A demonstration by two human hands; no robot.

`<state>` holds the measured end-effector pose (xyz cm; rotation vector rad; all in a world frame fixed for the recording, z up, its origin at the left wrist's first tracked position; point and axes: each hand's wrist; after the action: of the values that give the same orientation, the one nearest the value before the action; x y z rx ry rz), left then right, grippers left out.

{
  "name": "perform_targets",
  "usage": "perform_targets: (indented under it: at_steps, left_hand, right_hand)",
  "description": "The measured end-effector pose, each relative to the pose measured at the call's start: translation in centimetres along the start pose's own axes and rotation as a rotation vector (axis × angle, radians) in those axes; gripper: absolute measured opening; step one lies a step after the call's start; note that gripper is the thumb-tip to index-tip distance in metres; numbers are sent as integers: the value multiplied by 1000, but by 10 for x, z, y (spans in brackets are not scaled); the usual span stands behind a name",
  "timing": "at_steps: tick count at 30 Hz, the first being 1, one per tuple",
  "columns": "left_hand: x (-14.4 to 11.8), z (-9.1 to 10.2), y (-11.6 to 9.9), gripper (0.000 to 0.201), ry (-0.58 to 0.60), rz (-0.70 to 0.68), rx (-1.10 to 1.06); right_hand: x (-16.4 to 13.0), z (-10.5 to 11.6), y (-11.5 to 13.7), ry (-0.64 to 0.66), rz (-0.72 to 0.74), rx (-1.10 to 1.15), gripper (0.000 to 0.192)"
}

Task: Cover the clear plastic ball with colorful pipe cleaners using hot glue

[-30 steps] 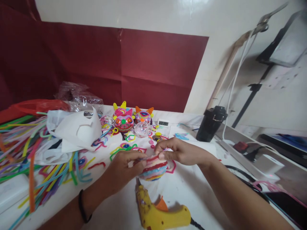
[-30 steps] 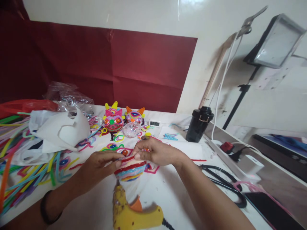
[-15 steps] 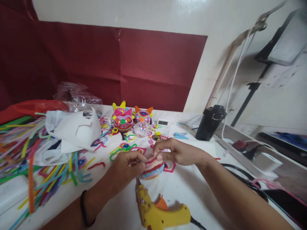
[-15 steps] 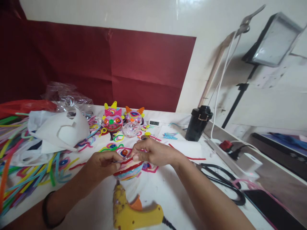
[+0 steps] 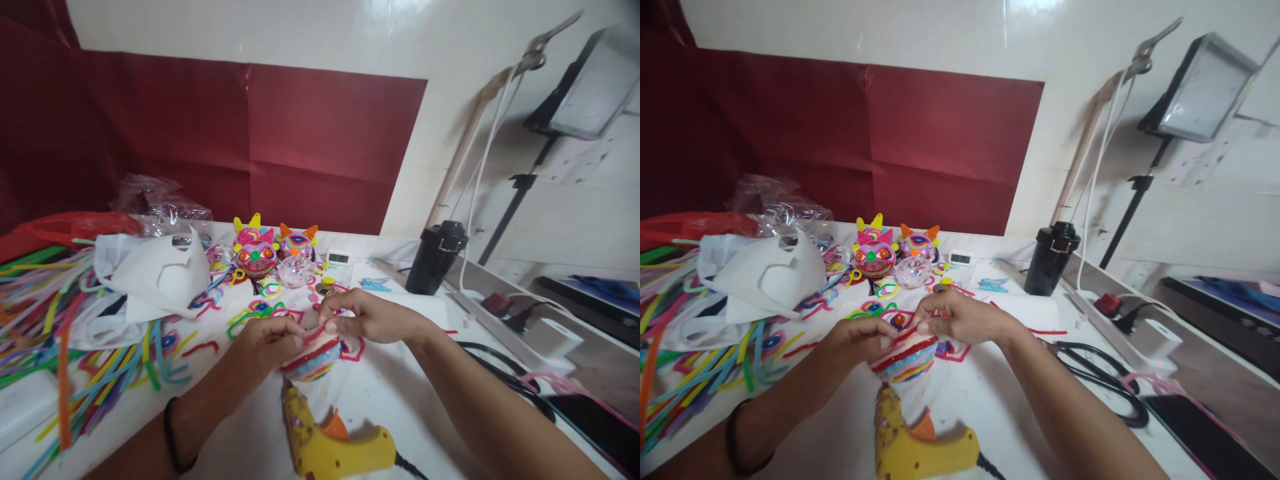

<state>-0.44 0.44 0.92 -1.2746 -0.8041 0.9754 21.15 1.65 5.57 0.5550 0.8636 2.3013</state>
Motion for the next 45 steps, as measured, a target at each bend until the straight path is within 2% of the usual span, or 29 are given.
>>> perform_targets:
  at_steps: [5,9,12,15,22,29,33,37,42,45]
  left_hand:
    - [-4,2,-4,17,87,0,-25]
    - [-3,1,-2,22,80,56,-95]
    - [-2,0,1,33,59,7,-149]
    - [-2,1,1,44,89,-51,-167]
    - [-5,3,-4,25,232,-36,-129]
    - [-7,3,-4,27,249,-38,-116]
    - [-5,3,0,26,214,-14,-119]
    - [-3,2,0,31,171,-1,-122]
    - [-6,0,-8,29,112,0,-122]
    - [-7,-2,-9,26,106,-41,-109]
  right_hand:
    - [-1,0,-1,-13,5,-6,32]
    - [0,0,-4,-23,24,-17,34]
    - [1,0,-5,-21,20,-24,35]
    - [1,-1,-5,-18,-2,-15,37]
    - [2,-2,-5,3,-6,49,40]
    - [2,-3,-9,1,-12,54,41]
    - [1,-5,-10,-16,-10,39,36]
    - [-1,-4,-2,-72,18,-87,28]
    - [-20,-8,26,-358,126,-477,20]
    - [-36,-18,39,-312,206,-589,18]
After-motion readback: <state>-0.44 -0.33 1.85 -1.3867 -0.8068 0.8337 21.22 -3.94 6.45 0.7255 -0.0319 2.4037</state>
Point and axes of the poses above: each hand's wrist, its own x-axis towards the middle knuckle, its own z-axis out of the back of the hand, y = z × x, and after that the axes turned 5 degrees about z, right-handed
